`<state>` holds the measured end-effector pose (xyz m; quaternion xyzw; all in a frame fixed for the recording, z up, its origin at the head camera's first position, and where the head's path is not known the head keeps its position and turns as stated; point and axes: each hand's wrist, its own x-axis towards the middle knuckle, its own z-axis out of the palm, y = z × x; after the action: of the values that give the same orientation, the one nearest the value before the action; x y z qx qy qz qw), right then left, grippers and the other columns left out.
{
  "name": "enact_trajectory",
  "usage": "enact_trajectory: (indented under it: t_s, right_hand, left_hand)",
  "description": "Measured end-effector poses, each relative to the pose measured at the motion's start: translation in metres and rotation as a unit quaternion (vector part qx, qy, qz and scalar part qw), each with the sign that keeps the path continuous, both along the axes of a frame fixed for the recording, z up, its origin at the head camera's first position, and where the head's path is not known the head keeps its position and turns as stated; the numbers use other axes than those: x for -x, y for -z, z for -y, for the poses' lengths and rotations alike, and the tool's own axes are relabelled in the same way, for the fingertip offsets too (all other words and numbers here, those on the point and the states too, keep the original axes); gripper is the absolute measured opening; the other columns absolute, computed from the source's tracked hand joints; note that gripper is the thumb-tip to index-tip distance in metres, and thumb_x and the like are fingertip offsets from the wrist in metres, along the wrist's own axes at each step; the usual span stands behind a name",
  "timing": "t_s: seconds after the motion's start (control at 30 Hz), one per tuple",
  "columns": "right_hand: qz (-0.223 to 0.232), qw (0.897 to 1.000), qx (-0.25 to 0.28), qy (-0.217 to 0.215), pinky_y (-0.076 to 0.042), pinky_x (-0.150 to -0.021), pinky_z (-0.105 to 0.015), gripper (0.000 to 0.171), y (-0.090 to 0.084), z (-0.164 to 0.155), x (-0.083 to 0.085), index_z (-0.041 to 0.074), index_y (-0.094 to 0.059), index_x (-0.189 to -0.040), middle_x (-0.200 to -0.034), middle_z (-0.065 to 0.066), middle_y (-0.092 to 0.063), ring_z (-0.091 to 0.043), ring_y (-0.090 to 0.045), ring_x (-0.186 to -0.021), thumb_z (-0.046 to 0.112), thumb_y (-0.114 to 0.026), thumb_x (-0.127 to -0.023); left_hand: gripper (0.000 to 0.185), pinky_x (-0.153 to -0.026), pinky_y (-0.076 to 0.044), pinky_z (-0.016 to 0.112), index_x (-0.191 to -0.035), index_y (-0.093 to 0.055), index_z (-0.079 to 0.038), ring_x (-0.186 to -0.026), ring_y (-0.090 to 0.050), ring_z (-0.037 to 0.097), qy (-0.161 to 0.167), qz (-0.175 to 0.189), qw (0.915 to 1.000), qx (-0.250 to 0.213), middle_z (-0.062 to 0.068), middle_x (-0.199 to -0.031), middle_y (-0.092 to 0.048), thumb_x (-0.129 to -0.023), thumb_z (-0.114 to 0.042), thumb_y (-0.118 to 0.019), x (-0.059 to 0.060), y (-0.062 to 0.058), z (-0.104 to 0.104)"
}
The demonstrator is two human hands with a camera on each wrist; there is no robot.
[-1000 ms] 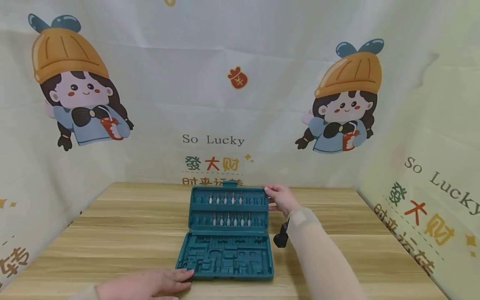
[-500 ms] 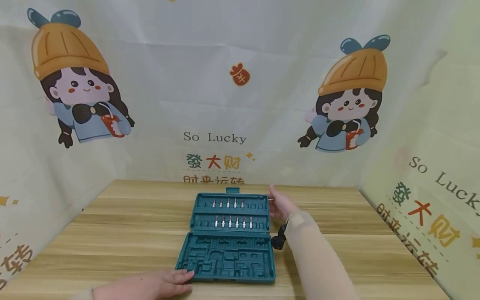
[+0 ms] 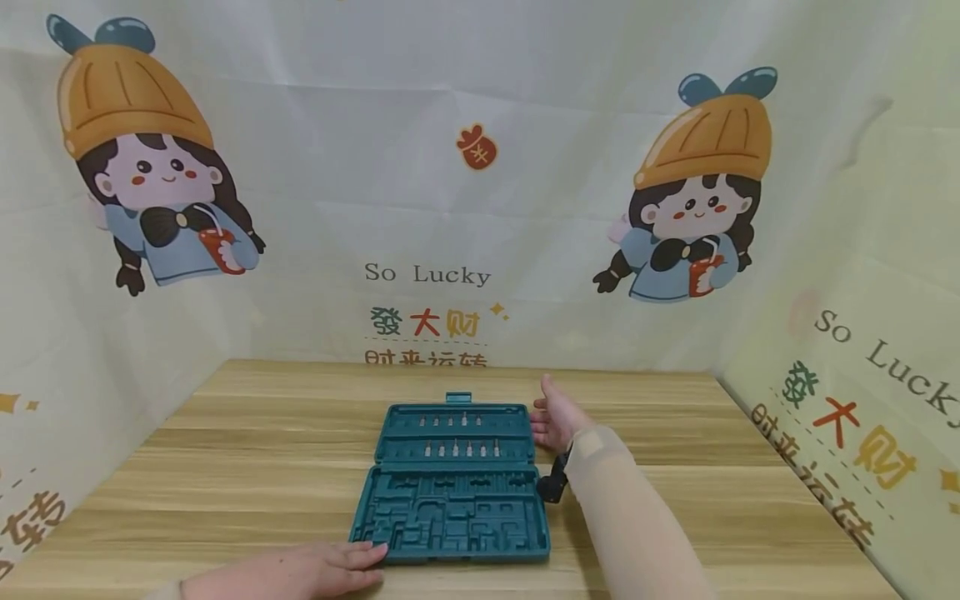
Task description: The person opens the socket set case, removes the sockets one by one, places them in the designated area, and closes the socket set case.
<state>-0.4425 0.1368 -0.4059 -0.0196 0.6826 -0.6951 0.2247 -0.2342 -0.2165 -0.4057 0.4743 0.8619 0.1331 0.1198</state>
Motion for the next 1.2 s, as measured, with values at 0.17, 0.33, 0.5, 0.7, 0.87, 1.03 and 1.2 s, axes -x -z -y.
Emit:
enact_trajectory:
  t_s: [0.17, 0.33, 0.5, 0.7, 0.87, 1.03, 1.2]
  right_hand:
    - [-0.103, 0.979, -0.166, -0.06, -0.019, -0.111, -0.055, 0.079, -0.016, 0.001, -0.023, -0.004, -0.007, -0.152, -0.155, -0.029, -0.014, -0.046, -0.017, -0.14, 0.054, -0.028, -0.102]
    - [-0.24, 0.87, -0.384, -0.194, -0.018, -0.109, -0.061, 0.09, -0.03, 0.007, -0.061, 0.013, -0.013, -0.156, -0.16, -0.016, -0.01, -0.039, -0.011, -0.144, 0.062, -0.052, -0.091]
    - [-0.306, 0.767, -0.466, -0.316, -0.013, -0.11, -0.062, 0.101, -0.022, 0.015, -0.097, 0.022, -0.011, -0.156, -0.161, -0.011, -0.001, -0.039, -0.002, -0.145, 0.07, -0.059, -0.081]
    - [-0.315, 0.737, -0.505, -0.321, -0.008, -0.113, -0.056, 0.098, -0.008, 0.014, -0.119, 0.023, -0.013, -0.156, -0.161, -0.011, -0.001, -0.035, 0.001, -0.146, 0.075, -0.051, -0.082]
    - [-0.308, 0.738, -0.52, -0.301, -0.011, -0.114, -0.053, 0.092, -0.007, 0.014, -0.123, 0.019, -0.017, -0.156, -0.161, -0.011, -0.006, -0.034, -0.002, -0.146, 0.07, -0.048, -0.086]
    - [-0.3, 0.741, -0.524, -0.295, -0.017, -0.113, -0.054, 0.089, -0.007, 0.016, -0.127, 0.021, -0.019, -0.156, -0.161, -0.008, -0.007, -0.031, -0.003, -0.147, 0.068, -0.051, -0.087]
    - [-0.284, 0.749, -0.52, -0.295, -0.018, -0.112, -0.054, 0.09, -0.006, 0.015, -0.126, 0.022, -0.02, -0.155, -0.162, -0.005, -0.004, -0.029, 0.0, -0.147, 0.07, -0.05, -0.086]
  left_hand:
    - [0.058, -0.103, -0.04, 0.036, -0.145, -0.045, -0.01, -0.137, -0.036, 0.023, 0.0, -0.002, 1.0, -0.008, 0.006, -0.152, -0.034, -0.101, -0.048, -0.041, -0.001, -0.002, 0.002]
    - [0.06, -0.103, -0.04, 0.037, -0.145, -0.045, -0.012, -0.137, -0.037, 0.023, -0.01, 0.013, 0.9998, -0.008, 0.004, -0.152, -0.035, -0.1, -0.05, -0.042, 0.0, -0.001, 0.0]
    - [0.062, -0.103, -0.04, 0.039, -0.144, -0.047, -0.016, -0.137, -0.037, 0.023, -0.044, 0.051, 0.9977, -0.005, 0.0, -0.152, -0.036, -0.096, -0.056, -0.044, 0.001, -0.003, -0.003]
    - [0.06, -0.104, -0.039, 0.041, -0.142, -0.05, -0.022, -0.137, -0.037, 0.023, -0.066, 0.091, 0.9937, 0.007, -0.003, -0.15, -0.039, -0.094, -0.057, -0.048, 0.005, -0.009, -0.01]
    - [0.045, -0.1, -0.043, 0.039, -0.127, -0.065, -0.017, -0.128, -0.048, 0.02, -0.095, 0.1, 0.99, -0.031, -0.004, -0.134, -0.056, -0.095, -0.047, -0.056, 0.018, -0.018, -0.017]
    - [0.046, -0.102, -0.04, 0.045, -0.127, -0.064, -0.01, -0.129, -0.047, 0.027, -0.137, 0.073, 0.9859, -0.063, 0.004, -0.133, -0.057, -0.094, -0.042, -0.06, 0.037, -0.025, -0.022]
    - [0.086, -0.108, -0.025, 0.058, -0.149, -0.036, -0.01, -0.142, -0.022, 0.038, -0.215, 0.094, 0.9721, 0.007, 0.012, -0.156, -0.026, -0.083, -0.055, -0.068, 0.059, -0.025, -0.027]
